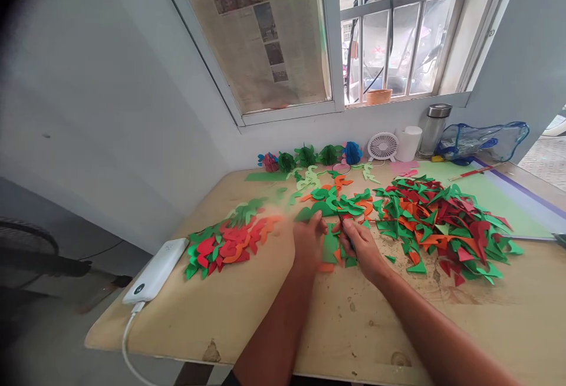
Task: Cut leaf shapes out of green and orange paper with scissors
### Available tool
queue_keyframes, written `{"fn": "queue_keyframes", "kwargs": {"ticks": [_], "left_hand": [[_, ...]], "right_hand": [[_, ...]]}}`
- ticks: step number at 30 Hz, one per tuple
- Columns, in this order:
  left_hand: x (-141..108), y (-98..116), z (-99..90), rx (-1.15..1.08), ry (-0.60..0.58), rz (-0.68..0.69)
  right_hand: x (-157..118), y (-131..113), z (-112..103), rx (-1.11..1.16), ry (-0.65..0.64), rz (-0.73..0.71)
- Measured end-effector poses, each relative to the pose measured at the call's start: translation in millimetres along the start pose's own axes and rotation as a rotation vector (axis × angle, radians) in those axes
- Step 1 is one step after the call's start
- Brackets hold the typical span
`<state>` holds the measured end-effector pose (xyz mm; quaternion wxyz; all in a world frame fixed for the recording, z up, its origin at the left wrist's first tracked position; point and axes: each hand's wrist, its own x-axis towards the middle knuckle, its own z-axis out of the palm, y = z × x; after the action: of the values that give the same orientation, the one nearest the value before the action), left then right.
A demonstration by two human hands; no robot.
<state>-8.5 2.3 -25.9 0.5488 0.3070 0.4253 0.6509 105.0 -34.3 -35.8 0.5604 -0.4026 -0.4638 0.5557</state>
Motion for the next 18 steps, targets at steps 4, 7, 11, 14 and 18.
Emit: {"fn": "queue_keyframes", "kwargs": {"ticks": [4, 7, 11, 14, 18], "left_hand": [[0, 1, -0.1, 0.007, 0.032, 0.012], [-1, 2, 0.5, -0.016, 0.041, 0.01], [-4, 7, 2.8, -0.033, 0.046, 0.005], [-7, 10, 5.2, -0.047, 0.046, 0.003], [-12, 11, 7.9, 0.037, 0.025, 0.016]], "right_hand": [[-1, 2, 2, -0.129, -0.035, 0.028], [1, 4, 2, -0.179, -0.054, 0.074], [2, 4, 4, -0.186, -0.045, 0.118], [1, 2, 6, -0.166, -0.046, 0.129], [1, -2, 6, -0.146, -0.022, 0.135]]}}
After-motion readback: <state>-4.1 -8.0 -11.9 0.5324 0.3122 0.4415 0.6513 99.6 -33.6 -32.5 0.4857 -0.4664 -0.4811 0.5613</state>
